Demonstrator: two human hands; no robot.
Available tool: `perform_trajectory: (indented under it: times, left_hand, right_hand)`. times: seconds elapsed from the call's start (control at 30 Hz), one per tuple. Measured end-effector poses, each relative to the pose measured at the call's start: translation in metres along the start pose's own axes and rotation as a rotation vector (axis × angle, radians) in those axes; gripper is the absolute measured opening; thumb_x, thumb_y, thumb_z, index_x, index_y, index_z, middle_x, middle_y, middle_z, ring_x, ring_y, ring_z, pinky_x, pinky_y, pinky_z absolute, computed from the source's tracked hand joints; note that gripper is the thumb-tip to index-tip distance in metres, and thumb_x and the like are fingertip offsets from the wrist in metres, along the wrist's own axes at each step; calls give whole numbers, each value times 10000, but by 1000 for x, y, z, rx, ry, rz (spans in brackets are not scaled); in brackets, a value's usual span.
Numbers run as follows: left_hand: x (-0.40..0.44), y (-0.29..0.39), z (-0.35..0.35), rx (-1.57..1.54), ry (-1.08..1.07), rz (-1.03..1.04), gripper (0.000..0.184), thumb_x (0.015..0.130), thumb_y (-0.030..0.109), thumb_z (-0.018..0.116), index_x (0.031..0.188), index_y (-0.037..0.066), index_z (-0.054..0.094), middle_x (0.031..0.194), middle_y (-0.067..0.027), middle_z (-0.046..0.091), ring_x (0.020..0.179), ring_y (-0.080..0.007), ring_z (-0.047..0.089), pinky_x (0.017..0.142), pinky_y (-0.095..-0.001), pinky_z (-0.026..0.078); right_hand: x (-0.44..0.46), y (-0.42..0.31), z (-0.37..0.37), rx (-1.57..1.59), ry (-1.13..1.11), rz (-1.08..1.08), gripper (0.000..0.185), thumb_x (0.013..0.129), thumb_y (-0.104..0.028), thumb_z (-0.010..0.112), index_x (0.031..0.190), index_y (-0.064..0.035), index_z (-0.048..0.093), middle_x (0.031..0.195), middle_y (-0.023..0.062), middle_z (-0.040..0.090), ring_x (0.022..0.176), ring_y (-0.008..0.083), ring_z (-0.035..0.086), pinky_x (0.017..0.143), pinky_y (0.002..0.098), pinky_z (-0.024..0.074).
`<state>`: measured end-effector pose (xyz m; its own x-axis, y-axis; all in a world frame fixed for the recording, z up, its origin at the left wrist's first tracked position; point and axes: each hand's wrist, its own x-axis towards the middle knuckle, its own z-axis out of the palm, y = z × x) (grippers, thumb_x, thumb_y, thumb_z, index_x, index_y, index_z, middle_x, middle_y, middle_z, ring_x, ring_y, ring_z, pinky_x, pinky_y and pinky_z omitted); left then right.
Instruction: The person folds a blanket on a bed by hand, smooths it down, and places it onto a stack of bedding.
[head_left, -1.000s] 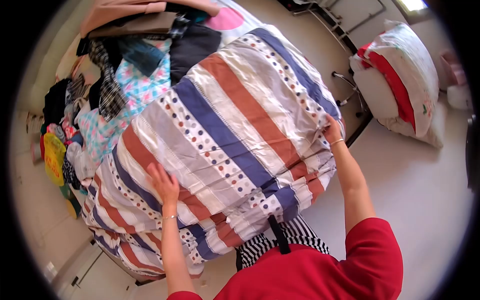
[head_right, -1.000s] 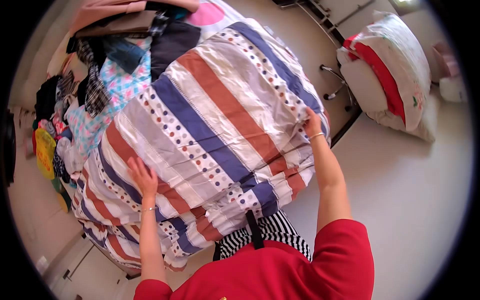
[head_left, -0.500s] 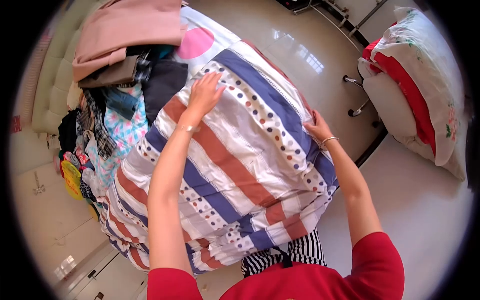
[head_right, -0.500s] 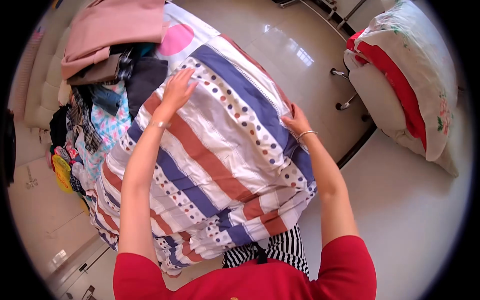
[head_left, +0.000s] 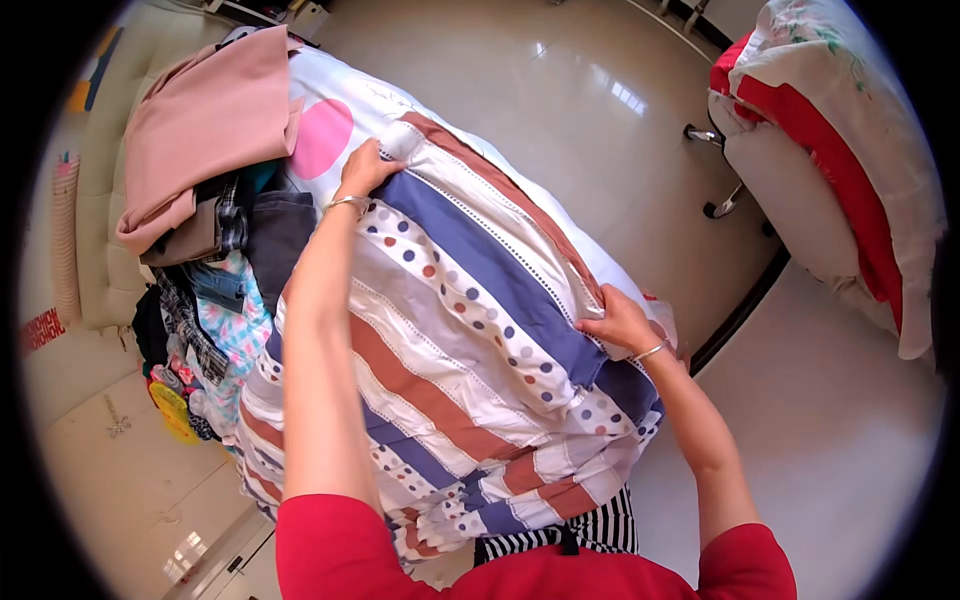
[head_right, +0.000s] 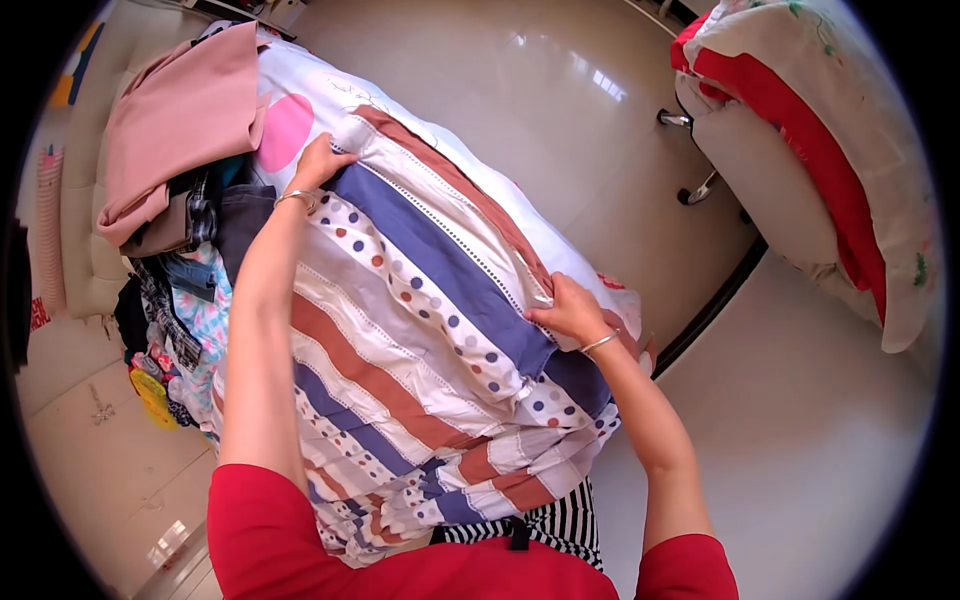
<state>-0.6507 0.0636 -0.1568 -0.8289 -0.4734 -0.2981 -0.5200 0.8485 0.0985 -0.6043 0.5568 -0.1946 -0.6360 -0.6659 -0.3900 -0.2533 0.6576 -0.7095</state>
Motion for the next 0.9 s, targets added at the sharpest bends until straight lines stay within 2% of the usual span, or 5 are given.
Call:
perform_trajectory:
  times: [0.37, 0.5, 0.67, 0.77, 0.9]
  left_hand:
    - [32, 50, -144, -141, 645, 366, 331, 765, 338, 717, 903, 58, 607, 856, -122, 665, 799, -353, 617, 685, -408, 480]
    - [63, 22, -40, 197, 606, -85, 532, 692, 438, 749, 996, 45, 557, 1092, -162, 583, 1046, -340, 540, 831, -549, 403]
    - [-56, 96, 52, 154, 341, 291, 826, 858, 575, 503, 1457, 74, 233, 1541, -152, 125, 1426, -347, 61, 1075, -634, 52]
    - [-165, 136, 93, 34, 224, 235, 730, 880, 504, 498, 1442, 85, 295, 1530, -178, 150, 1416, -356, 111, 1077, -624, 57]
    - [-286, 176, 134, -62, 130, 358, 631, 869, 447, 522, 1378, 90, 416, 1458, -172, 326, 1388, -334, 221, 1091, -581, 116]
  right_hand:
    - [43, -55, -75, 186, 534, -184, 279, 811, -132, 674, 724, -10, 439, 631, 207, 445, 513, 346, 404, 485, 354, 389]
    - [113, 17, 9, -26, 533, -86, 261, 824, -225, 651, 805, -39, 468, 666, 213, 560, 619, 435, 544, 516, 459, 433]
    - [116, 2, -12, -18, 285, 263, 218, 823, -230, 631, 951, -91, 523, 877, 227, 632, 834, 426, 602, 672, 480, 478]
    - [84, -40, -29, -164, 690, -213, 338, 828, -249, 618, 1148, -159, 561, 1208, 192, 551, 1134, 374, 508, 929, 481, 402]
    - [44, -7, 25, -449, 87, -461, 543, 832, -319, 603, 1352, -253, 461, 1471, 107, 330, 1361, 296, 296, 1078, 540, 216]
